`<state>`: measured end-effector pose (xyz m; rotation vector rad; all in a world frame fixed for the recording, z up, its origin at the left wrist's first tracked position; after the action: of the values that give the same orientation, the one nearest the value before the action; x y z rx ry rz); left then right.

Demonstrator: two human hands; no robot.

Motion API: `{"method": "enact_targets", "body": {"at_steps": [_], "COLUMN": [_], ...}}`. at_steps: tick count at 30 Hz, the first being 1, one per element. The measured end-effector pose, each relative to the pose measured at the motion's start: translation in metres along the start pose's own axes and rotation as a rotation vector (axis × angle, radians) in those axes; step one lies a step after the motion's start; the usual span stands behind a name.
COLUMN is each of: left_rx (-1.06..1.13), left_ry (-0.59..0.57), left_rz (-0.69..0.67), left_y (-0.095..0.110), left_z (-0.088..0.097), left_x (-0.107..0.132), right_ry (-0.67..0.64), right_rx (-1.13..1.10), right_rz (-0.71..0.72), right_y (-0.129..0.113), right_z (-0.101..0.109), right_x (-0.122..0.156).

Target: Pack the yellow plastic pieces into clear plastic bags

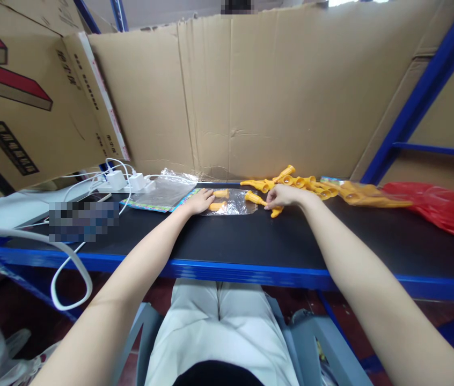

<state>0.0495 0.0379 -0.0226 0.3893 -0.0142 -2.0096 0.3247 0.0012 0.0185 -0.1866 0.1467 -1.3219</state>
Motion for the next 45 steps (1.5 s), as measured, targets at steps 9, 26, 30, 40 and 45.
{"method": "enact_targets", "body": {"at_steps": [9, 26, 30, 40, 45], "left_rx": [0.017, 0.061, 0.082, 0.125, 0.145], "left_ry": [-0.045, -0.013, -0.017, -0.023, 0.019], "left_rz": [-0.050, -0.139, -0.129, -0.179, -0.135], "left_y": [-0.002, 0.011, 0.013, 0.020, 0.017], "left_z": [-0.004, 0.001, 0.004, 0.007, 0.002], "left_x": [-0.002, 0.004, 0.006, 0.009, 0.007], "right_ry": [0.215, 0.337, 0.334, 0.261, 0.286], "right_rx": [0.010, 0.251, 0.223, 0.217, 0.233], "right_rz": [0.066, 0.011, -0.023, -0.046, 0.069], "right_y": [-0.030, -0.055, -0.054, -0.053, -0.057], "right_z": [0.012, 0.002, 0.003, 0.005, 0.002], "right_x": [0.007, 0.009, 0.009, 0.013, 0.012]}}
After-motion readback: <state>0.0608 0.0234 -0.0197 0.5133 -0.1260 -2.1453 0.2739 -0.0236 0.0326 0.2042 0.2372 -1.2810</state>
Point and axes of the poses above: each hand's wrist, its own x-axis away from the middle knuckle, its own z-axis out of the back of the hand, y = z × x, the point moved 4 cm from there along -x, towards the middle knuckle, and after that the axes turned 6 degrees about y, right-handed, at the moved point
